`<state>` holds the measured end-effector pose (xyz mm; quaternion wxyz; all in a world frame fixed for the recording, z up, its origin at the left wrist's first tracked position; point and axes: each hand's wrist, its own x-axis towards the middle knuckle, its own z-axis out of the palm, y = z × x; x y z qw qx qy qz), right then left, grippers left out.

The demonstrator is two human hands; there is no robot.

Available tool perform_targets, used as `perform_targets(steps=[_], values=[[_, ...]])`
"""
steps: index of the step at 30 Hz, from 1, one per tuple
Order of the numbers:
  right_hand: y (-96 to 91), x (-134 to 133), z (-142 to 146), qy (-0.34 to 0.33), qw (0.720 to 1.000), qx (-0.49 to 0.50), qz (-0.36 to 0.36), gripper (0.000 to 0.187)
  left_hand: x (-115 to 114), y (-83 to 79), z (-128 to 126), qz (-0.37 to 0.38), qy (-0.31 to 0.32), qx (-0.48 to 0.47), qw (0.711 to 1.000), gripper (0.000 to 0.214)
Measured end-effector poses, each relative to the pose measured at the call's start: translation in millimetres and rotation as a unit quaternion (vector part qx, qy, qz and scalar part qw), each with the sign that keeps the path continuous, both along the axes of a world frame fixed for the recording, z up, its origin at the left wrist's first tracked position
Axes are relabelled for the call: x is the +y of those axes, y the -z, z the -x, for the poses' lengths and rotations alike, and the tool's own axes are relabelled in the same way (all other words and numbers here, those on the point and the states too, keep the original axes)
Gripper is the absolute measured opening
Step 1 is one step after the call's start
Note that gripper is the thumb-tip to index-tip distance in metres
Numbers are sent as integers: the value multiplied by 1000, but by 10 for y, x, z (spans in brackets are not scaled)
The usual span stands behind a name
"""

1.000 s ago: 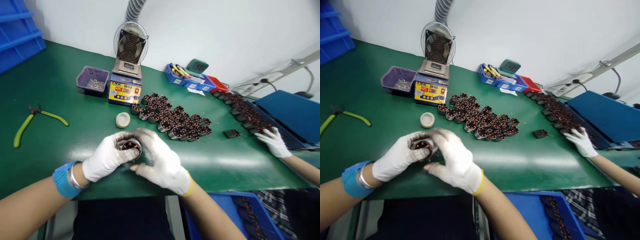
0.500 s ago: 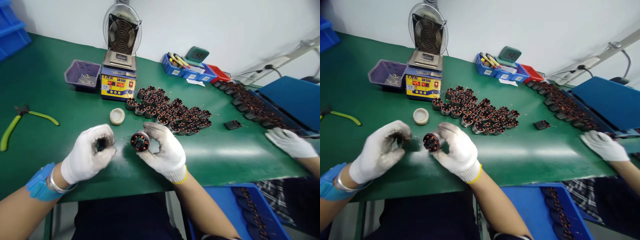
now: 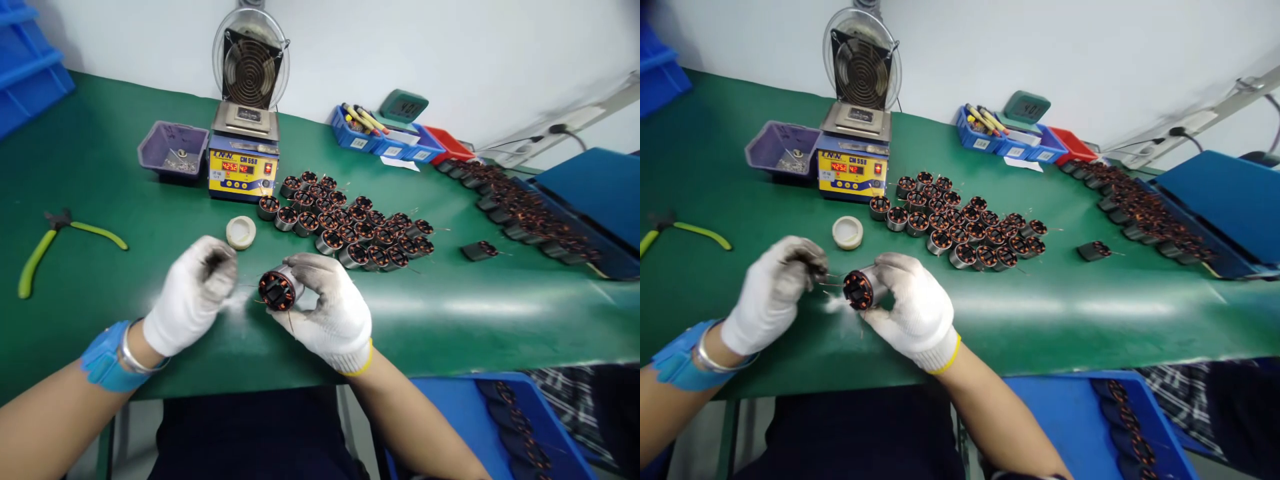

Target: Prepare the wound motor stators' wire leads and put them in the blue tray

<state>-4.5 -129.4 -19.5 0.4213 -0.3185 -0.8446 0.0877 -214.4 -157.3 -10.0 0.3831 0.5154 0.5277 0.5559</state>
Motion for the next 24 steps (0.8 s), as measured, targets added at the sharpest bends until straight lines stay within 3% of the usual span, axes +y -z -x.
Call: perform_targets(steps=[2, 3, 6, 9, 12, 14, 18, 24], values=[[-11, -8, 21, 6, 1000, -8, 5, 43, -10, 11, -38, 23, 55, 36, 998, 17], [-23, -8, 26, 13, 1000, -11, 7, 42, -8, 19, -48, 29, 48, 20, 998, 19], [-74, 32, 42, 55, 998, -39, 9, 37, 74, 81, 14, -8, -53, -70, 996, 18], [-119, 148, 109, 134, 984, -107, 43, 40, 265, 217, 163, -97, -123, -38, 987, 22], [-134, 314, 256, 206, 956, -176, 110, 42, 433, 369, 237, -93, -81, 118, 985, 80], [-133, 418, 369, 215, 943, -211, 142, 41, 497, 449, 215, -59, -46, 235, 969, 104], [-138, 548, 522, 187, 925, -281, 175, 41, 580, 559, 137, -19, -21, 361, 932, 102], [-244, 609, 577, 184, 907, -317, 208, 40, 641, 626, 155, -19, -14, 397, 918, 89]])
